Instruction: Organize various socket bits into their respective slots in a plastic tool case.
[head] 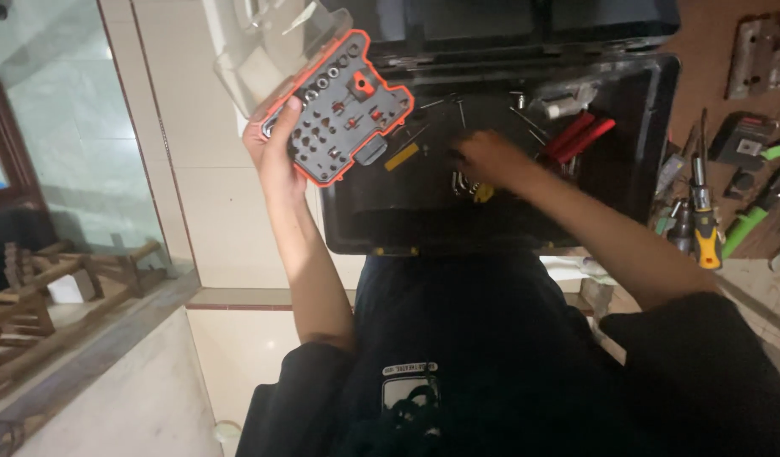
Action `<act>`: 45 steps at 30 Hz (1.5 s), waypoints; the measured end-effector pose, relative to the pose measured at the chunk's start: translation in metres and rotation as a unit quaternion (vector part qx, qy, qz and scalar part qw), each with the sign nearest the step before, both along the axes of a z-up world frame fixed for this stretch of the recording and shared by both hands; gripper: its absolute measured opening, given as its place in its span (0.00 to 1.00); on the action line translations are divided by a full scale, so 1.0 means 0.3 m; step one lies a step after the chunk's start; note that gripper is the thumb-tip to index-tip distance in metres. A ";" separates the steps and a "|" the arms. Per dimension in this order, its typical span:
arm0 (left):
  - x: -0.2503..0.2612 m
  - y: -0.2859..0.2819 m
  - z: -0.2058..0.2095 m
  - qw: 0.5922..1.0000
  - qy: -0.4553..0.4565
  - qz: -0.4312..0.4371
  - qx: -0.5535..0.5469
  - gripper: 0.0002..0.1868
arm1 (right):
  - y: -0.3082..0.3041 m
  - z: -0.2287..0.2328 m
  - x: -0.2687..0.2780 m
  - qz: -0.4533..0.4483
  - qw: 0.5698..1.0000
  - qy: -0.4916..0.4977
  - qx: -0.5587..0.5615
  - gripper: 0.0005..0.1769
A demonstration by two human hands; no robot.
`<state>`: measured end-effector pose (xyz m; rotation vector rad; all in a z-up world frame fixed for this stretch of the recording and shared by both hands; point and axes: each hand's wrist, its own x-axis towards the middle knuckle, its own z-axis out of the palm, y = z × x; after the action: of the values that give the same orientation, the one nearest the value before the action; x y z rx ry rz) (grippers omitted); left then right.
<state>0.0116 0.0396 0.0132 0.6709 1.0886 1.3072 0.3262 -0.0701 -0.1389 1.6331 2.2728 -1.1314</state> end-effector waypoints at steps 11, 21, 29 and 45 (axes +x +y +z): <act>-0.042 -0.062 0.019 1.000 -0.015 0.008 -0.008 0.19 | 0.075 -0.084 -0.104 -0.020 0.992 0.107 0.059 0.17; 0.063 -0.013 -0.078 0.997 -0.074 -0.015 0.030 0.19 | -0.024 0.313 0.267 -0.461 0.539 0.690 -0.145 0.17; 0.176 0.051 -0.058 0.998 -0.038 -0.056 -0.003 0.19 | 0.179 0.610 0.396 -0.450 0.751 0.472 0.104 0.14; 0.481 0.454 -0.018 0.990 0.028 -0.131 -0.048 0.18 | 0.832 0.429 0.775 -0.212 0.967 0.122 -0.075 0.18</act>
<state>0.1559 0.1758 0.0079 0.7539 1.0622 1.0103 0.5587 0.1795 -0.0103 2.0784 1.9474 -1.6368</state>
